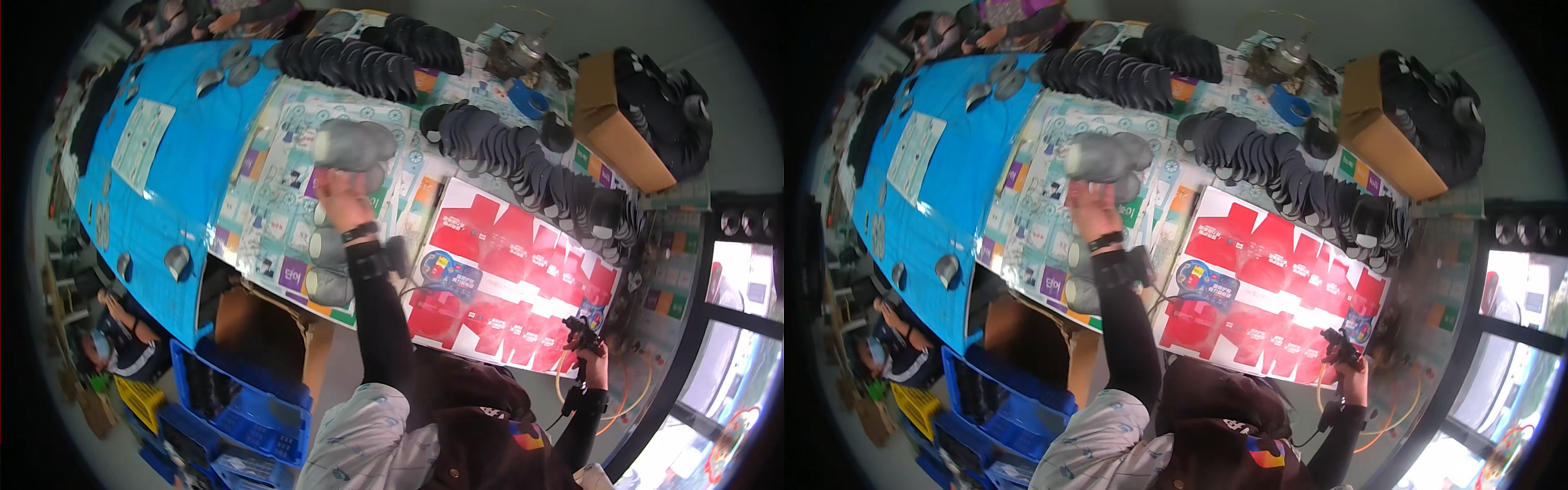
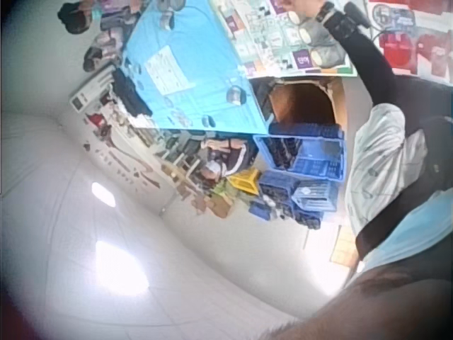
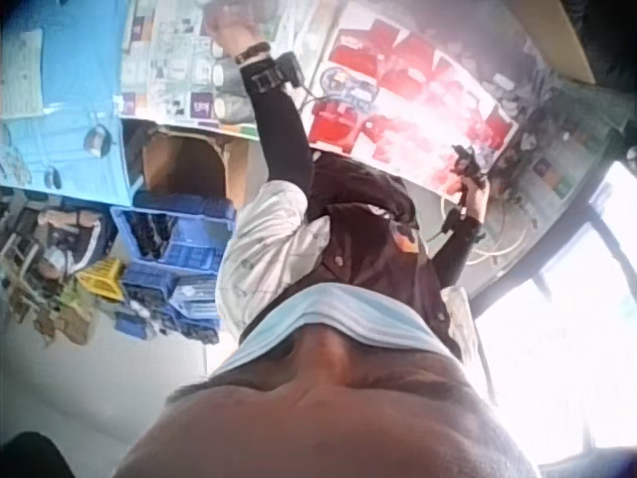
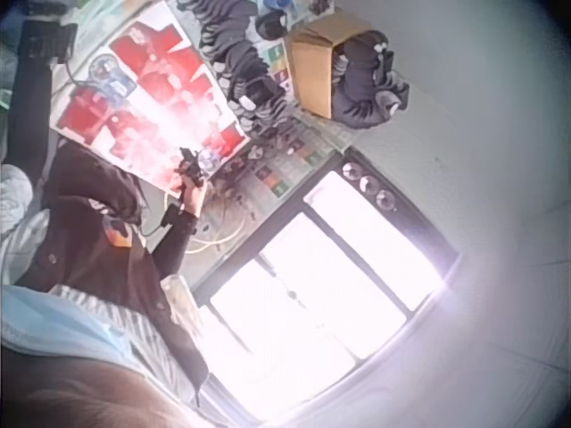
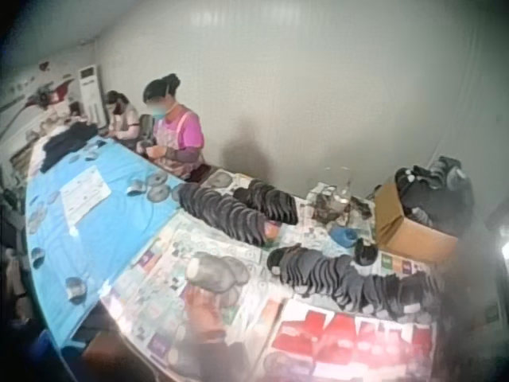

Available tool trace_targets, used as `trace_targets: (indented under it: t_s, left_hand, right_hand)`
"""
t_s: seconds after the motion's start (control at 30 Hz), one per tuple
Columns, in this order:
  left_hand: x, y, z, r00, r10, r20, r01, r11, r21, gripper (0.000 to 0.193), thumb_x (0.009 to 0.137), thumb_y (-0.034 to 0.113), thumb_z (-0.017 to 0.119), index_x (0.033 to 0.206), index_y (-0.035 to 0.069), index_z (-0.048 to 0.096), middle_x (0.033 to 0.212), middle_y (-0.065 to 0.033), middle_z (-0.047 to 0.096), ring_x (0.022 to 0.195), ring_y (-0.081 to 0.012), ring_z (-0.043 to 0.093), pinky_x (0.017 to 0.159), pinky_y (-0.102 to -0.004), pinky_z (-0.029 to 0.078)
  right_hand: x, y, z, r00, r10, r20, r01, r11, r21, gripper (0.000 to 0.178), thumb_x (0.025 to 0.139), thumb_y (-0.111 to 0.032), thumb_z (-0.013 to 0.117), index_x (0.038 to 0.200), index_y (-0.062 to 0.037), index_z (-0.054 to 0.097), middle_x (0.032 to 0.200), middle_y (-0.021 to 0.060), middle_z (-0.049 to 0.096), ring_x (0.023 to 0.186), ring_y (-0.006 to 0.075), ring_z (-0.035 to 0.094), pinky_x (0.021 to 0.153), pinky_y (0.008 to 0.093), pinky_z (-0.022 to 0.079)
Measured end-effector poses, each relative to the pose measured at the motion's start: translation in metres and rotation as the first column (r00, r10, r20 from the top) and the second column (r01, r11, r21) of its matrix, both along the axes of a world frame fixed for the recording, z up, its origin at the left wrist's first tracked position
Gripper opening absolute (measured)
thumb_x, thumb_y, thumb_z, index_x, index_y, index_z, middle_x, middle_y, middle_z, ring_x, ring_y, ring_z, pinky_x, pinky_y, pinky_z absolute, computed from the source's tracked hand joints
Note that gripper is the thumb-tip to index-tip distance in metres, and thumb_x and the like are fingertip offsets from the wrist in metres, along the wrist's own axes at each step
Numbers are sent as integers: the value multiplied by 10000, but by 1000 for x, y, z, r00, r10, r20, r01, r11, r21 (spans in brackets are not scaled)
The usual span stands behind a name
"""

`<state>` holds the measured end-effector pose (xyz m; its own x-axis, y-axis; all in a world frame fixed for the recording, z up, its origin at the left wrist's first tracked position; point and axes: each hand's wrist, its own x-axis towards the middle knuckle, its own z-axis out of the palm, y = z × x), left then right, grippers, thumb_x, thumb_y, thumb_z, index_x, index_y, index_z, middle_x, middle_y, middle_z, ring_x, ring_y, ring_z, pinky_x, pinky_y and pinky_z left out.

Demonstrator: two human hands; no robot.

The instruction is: Applying adhesive or finish to shoe component surfaces using a small brush-like tool.

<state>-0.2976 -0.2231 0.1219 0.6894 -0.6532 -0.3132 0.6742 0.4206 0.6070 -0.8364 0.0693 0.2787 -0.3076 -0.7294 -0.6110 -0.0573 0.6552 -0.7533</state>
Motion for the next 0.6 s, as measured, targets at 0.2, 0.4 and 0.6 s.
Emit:
trace_targets:
  t_s: [0.2,0.4,0.6]
  left_hand:
    - [78,-23,-19,990,63,124,-64,998,2,534,1001,140,667,1457,93,394,1318,-102,599,1114,-274,619,903,-490,563]
    - [117,-111,-82,999,-39,-6,39,988,148,549,1022,155,628,1498,184,356,1420,-87,539,1194,-309,588,880,-544,534]
    - [130,-154,-111,1000,-8,-1,8,929,371,473,1010,100,552,1442,213,393,1359,-53,547,1180,-281,584,810,-507,488]
  right_hand:
    - [0,0,-9,999,36,16,-36,999,30,365,716,23,540,1055,47,673,961,128,737,868,218,738,617,257,550]
    - [1,-4,-18,999,37,6,-37,999,28,390,720,36,537,1086,38,671,1013,108,721,890,222,730,672,273,566]
    - [-1,2,-16,996,-48,-75,49,999,20,494,708,-11,528,1179,37,670,930,86,715,811,202,726,490,249,503]
